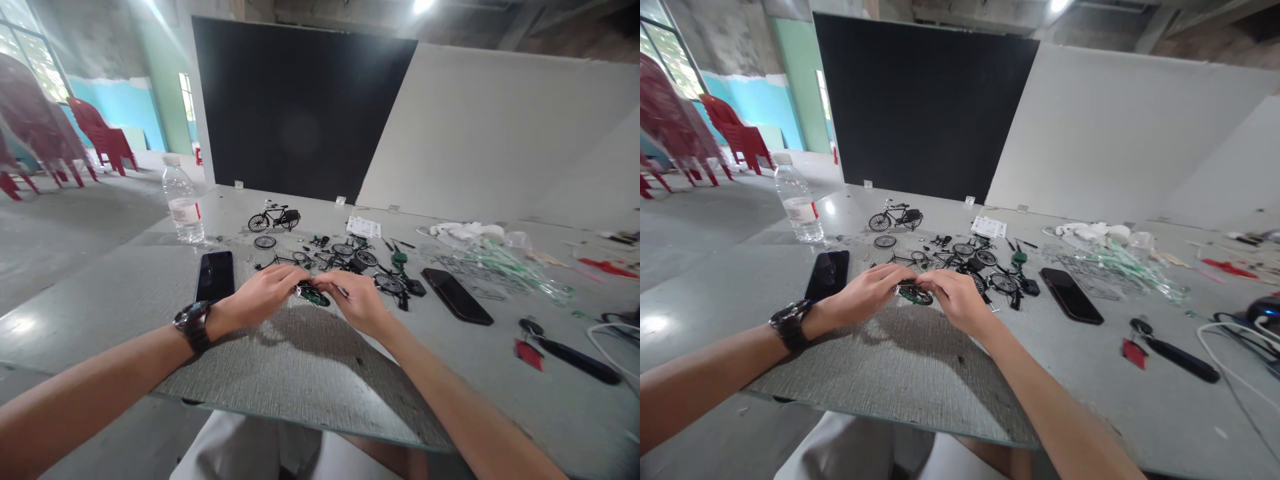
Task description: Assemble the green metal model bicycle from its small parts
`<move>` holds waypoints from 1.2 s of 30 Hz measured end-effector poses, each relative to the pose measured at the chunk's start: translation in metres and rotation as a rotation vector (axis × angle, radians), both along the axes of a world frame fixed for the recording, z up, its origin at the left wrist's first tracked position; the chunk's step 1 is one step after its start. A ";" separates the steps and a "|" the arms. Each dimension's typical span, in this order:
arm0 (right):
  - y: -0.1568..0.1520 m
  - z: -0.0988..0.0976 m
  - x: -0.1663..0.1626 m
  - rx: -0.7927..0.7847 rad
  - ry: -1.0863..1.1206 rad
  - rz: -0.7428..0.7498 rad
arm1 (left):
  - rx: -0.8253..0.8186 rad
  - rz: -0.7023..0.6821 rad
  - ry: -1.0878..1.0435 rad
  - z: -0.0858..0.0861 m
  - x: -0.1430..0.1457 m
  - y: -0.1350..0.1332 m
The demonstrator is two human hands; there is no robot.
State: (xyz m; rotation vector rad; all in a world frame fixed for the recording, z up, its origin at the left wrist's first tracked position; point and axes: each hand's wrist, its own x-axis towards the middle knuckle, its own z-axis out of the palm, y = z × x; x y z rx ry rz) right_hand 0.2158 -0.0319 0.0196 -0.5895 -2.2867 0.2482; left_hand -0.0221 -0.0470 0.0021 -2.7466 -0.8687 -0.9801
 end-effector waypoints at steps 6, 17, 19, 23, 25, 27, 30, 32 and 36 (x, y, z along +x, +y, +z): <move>-0.002 0.002 -0.001 0.028 -0.052 -0.023 | 0.018 -0.010 0.011 0.000 -0.001 0.001; -0.004 0.005 0.000 0.129 -0.254 -0.061 | 0.072 0.007 0.126 0.005 -0.001 -0.002; -0.005 0.006 -0.001 0.156 -0.284 -0.075 | 0.081 0.025 0.147 0.006 -0.001 -0.002; -0.005 0.004 -0.002 0.166 -0.342 -0.130 | 0.114 0.054 0.178 0.005 0.000 0.001; -0.003 0.004 -0.001 0.121 -0.333 -0.142 | 0.105 0.062 0.181 0.005 -0.001 0.003; -0.002 0.004 0.000 0.066 -0.257 -0.154 | 0.076 0.065 0.148 0.004 -0.001 0.004; -0.002 0.006 0.000 0.131 -0.039 -0.218 | 0.006 0.074 0.027 0.004 0.000 0.003; -0.004 0.006 -0.002 0.262 0.077 -0.255 | -0.054 0.084 -0.074 0.003 0.002 0.001; -0.011 0.004 -0.010 0.431 0.034 -0.255 | -0.116 0.087 -0.250 0.001 0.007 -0.003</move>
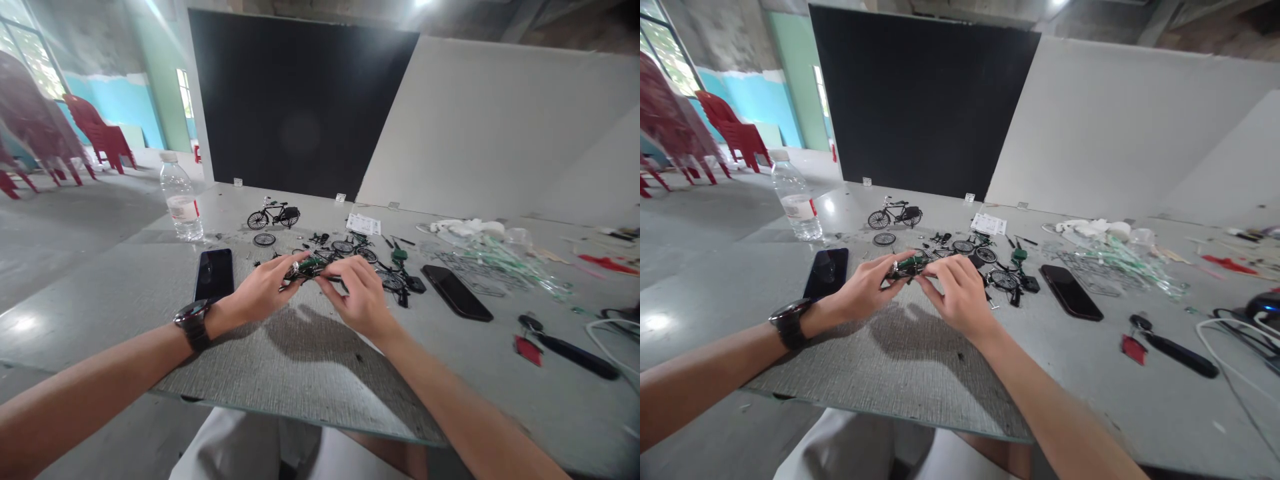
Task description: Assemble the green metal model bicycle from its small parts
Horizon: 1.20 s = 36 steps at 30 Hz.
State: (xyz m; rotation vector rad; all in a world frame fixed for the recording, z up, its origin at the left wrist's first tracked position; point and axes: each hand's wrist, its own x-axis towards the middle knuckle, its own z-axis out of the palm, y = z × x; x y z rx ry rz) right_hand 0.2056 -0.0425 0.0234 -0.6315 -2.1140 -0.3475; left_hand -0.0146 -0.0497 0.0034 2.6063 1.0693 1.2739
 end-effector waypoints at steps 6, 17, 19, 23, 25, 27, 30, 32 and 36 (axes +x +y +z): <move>-0.003 -0.005 -0.008 0.056 -0.023 -0.093 | -0.003 0.015 -0.131 0.001 0.008 -0.003; -0.003 -0.006 -0.009 0.070 -0.005 -0.126 | -0.413 -0.031 -0.358 0.002 0.014 -0.006; -0.004 -0.005 -0.008 0.088 -0.021 -0.123 | -0.438 -0.043 -0.379 0.000 0.014 -0.006; -0.005 -0.003 -0.008 0.108 -0.041 -0.130 | -0.439 -0.050 -0.395 -0.001 0.015 -0.006; -0.005 -0.003 -0.008 0.100 -0.037 -0.134 | -0.435 -0.040 -0.391 0.000 0.015 -0.006; -0.005 -0.003 -0.008 0.087 -0.032 -0.129 | -0.433 -0.034 -0.388 0.000 0.016 -0.006; -0.005 -0.003 -0.009 0.070 -0.014 -0.121 | -0.417 -0.030 -0.379 0.000 0.016 -0.005; -0.005 -0.003 -0.010 0.061 0.012 -0.113 | -0.381 -0.024 -0.357 0.001 0.016 -0.006; -0.005 -0.003 -0.010 0.056 0.050 -0.096 | -0.248 -0.047 -0.302 0.003 0.014 -0.006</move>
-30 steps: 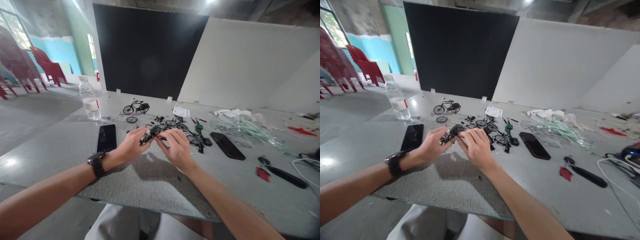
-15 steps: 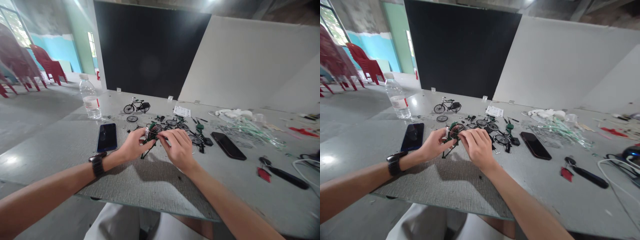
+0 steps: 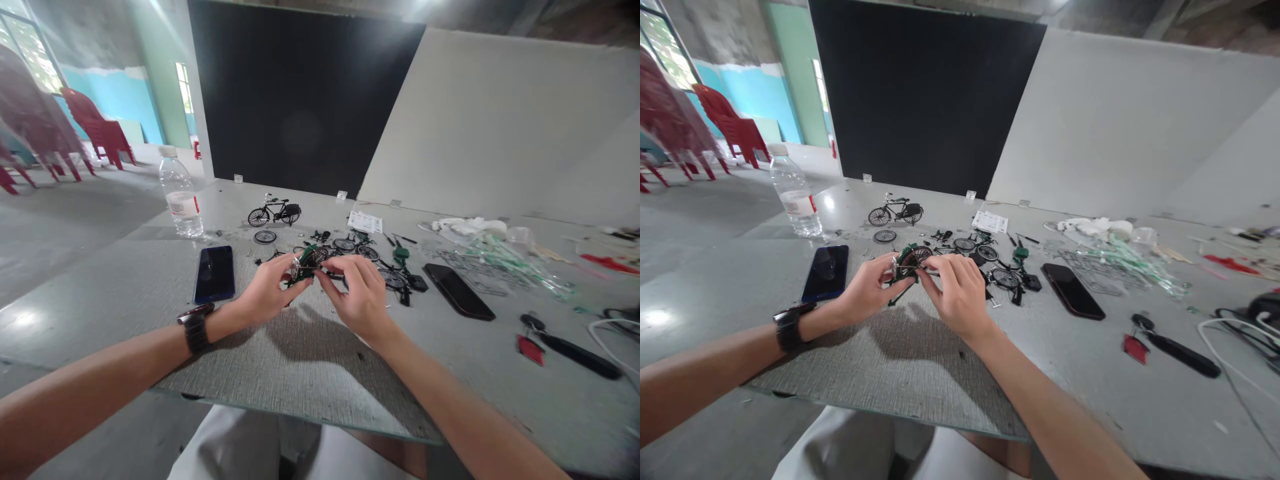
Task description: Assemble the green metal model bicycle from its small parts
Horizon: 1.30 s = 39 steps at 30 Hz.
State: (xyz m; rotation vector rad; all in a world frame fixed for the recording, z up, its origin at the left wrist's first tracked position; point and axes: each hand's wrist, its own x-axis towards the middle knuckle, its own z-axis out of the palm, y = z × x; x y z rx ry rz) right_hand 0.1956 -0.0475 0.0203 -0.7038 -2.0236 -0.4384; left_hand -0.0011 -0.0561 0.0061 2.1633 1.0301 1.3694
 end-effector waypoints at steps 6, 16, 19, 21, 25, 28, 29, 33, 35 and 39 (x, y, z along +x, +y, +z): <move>-0.001 0.001 0.000 0.006 0.050 0.023 | 0.226 0.004 0.059 0.000 -0.007 -0.002; -0.009 0.004 -0.005 -0.075 0.203 0.156 | 0.389 -0.007 0.090 0.005 -0.009 -0.008; -0.009 0.004 -0.004 -0.092 0.215 0.179 | 0.395 -0.012 0.093 0.004 -0.010 -0.007; -0.009 0.004 -0.004 -0.096 0.213 0.199 | 0.408 -0.018 0.088 0.004 -0.011 -0.007; -0.009 0.004 -0.003 -0.068 0.199 0.215 | 0.454 -0.042 0.087 0.006 -0.015 -0.007; -0.009 0.004 -0.004 -0.019 0.188 0.211 | 0.468 -0.055 0.050 0.008 -0.018 -0.007; -0.009 0.003 -0.004 0.000 0.188 0.219 | 0.499 -0.074 0.036 0.009 -0.019 -0.006; -0.008 0.003 -0.004 0.054 0.202 0.259 | 0.634 -0.138 0.010 0.011 -0.019 -0.004; -0.009 0.003 -0.003 0.064 0.204 0.270 | 0.672 -0.139 0.005 0.011 -0.018 -0.004; -0.010 0.004 -0.003 0.075 0.209 0.279 | 0.694 -0.119 -0.009 0.011 -0.018 -0.006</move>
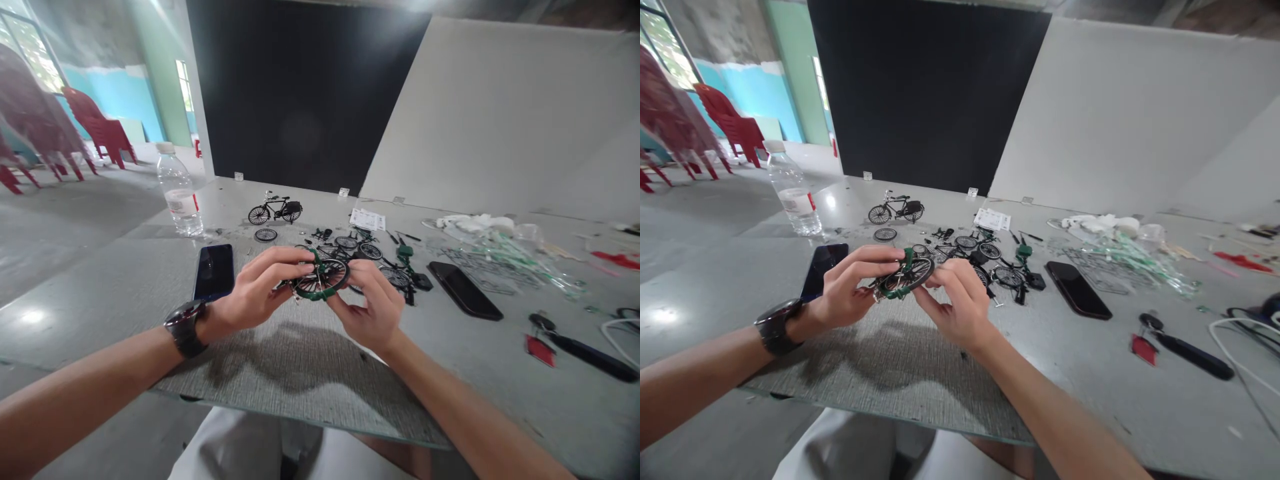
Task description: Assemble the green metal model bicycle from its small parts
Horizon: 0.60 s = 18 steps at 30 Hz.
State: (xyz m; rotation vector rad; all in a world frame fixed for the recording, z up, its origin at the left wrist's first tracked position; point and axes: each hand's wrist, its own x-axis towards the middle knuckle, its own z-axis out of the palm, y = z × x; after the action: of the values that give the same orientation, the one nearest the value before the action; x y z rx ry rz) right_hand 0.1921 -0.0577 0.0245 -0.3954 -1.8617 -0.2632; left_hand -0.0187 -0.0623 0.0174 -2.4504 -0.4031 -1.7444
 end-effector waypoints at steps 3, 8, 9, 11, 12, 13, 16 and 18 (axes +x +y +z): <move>0.000 0.001 0.000 -0.010 -0.001 0.004 | -0.009 -0.003 -0.003 -0.001 0.000 -0.001; 0.000 0.001 0.001 -0.017 -0.009 0.009 | 0.009 -0.023 0.005 -0.001 0.001 0.002; 0.000 0.001 0.001 -0.022 -0.017 0.010 | 0.016 -0.022 0.004 -0.001 0.001 0.003; 0.000 0.002 0.002 -0.031 -0.030 0.031 | 0.033 -0.003 0.003 -0.001 -0.001 0.004; 0.000 0.003 0.002 -0.035 -0.029 0.048 | 0.044 0.019 0.010 0.000 -0.003 0.004; 0.000 0.004 0.002 -0.040 -0.019 0.066 | 0.060 0.047 0.028 0.001 -0.005 0.004; 0.000 0.008 0.003 -0.107 0.015 0.112 | 0.139 0.147 0.134 0.007 -0.013 0.003; -0.001 0.011 0.004 -0.229 -0.021 0.137 | 0.211 0.194 0.216 0.012 -0.018 0.001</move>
State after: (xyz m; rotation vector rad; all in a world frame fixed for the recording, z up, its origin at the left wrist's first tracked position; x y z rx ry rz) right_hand 0.1963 -0.0586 0.0352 -0.4196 -1.9363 0.0393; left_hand -0.0364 -0.0610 0.0290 -2.3302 -0.3968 -1.3557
